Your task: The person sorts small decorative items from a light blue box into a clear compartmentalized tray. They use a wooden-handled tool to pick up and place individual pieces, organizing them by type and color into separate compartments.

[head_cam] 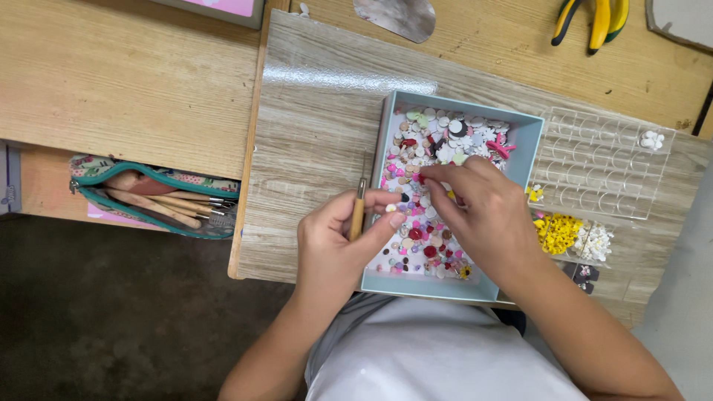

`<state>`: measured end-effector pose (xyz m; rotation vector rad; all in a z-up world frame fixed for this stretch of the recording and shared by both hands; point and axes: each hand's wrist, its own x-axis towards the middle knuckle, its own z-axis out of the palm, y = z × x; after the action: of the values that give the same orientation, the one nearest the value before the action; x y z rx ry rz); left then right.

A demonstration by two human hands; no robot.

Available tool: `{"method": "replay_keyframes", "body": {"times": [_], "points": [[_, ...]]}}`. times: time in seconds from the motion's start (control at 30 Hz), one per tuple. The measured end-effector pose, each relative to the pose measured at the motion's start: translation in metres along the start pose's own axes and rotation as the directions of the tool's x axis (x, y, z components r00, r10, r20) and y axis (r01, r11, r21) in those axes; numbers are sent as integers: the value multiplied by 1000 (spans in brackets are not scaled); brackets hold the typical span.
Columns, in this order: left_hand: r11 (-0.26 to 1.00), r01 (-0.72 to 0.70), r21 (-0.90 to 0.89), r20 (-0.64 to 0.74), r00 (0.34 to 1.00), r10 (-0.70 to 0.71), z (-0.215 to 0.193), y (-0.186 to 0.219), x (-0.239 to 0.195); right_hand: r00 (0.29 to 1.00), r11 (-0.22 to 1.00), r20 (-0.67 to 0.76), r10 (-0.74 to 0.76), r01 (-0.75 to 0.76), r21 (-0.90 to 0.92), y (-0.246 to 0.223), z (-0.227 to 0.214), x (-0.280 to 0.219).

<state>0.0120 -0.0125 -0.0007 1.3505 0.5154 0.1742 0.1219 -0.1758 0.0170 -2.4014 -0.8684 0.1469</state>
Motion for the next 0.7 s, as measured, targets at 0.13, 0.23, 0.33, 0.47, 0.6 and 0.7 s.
{"method": "replay_keyframes", "body": {"times": [0.13,0.23,0.33,0.47,0.6,0.7], "points": [[974,158,-162,53,987,-151,-6,-6,2,998,998,40,-43,45,-42,-1,11,15],[941,224,-252,85,974,-209,-9,-7,6,989,992,110,-98,107,-74,-7,13,26],[914,273,-299,99,962,-255,-9,0,7,986,992,146,-86,98,-80,-8,16,29],[895,286,-341,121,958,-260,-10,-6,8,987,997,153,-51,59,-46,-5,19,29],[899,282,-335,130,959,-252,-9,-6,8,971,900,182,155,-214,380,4,12,22],[910,274,-311,126,961,-247,-7,-5,5,781,226,597,183,-625,747,21,11,6]]}}
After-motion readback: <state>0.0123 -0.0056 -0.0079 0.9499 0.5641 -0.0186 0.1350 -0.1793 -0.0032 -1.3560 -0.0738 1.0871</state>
